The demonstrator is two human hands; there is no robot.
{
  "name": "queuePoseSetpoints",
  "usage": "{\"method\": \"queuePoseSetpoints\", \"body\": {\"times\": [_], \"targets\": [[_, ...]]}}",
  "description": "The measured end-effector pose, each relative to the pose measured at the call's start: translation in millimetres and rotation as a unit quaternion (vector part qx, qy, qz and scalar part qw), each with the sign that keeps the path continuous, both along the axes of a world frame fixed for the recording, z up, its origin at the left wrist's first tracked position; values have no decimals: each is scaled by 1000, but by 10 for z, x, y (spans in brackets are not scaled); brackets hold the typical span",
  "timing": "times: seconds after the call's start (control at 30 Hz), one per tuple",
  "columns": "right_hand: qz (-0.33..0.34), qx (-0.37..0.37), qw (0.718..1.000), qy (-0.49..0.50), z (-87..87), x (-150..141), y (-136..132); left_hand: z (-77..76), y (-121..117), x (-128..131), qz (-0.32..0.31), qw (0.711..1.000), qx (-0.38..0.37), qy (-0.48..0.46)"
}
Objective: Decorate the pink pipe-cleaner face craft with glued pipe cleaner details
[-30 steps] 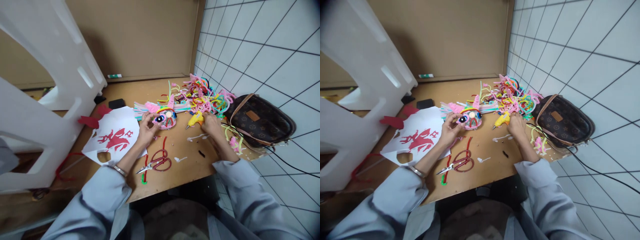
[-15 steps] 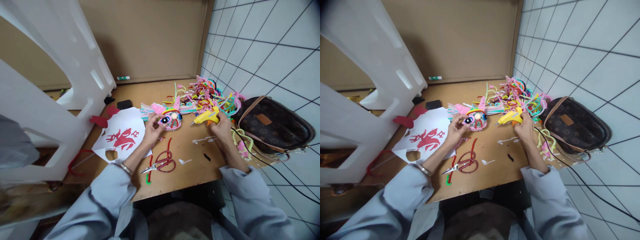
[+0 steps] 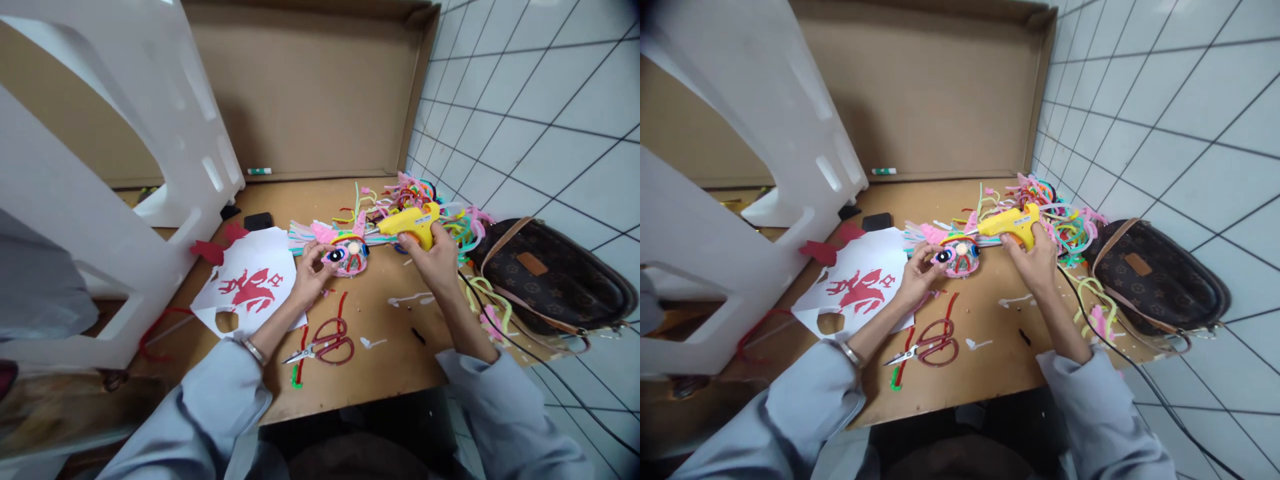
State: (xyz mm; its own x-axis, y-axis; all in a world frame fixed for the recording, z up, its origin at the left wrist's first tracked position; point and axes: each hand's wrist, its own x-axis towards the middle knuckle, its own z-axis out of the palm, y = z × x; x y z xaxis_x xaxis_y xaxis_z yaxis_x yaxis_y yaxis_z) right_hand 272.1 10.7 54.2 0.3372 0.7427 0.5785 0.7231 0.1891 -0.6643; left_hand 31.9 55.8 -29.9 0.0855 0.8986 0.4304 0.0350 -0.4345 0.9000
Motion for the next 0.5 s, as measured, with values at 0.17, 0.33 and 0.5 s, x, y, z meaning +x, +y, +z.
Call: {"method": "queuePoseSetpoints", "body": {"times": [0.17, 0.33, 0.5], "targets": [[-36, 66, 996, -43, 16, -210, 143, 10, -16, -2, -4, 1000, -9, -9], [-69, 69, 990, -103, -249, -158, 218, 4, -16, -11, -9, 1000, 0, -3], [-77, 99, 977, -172, -309, -124, 204, 12, -9, -15, 2, 1000, 0, 3]]}}
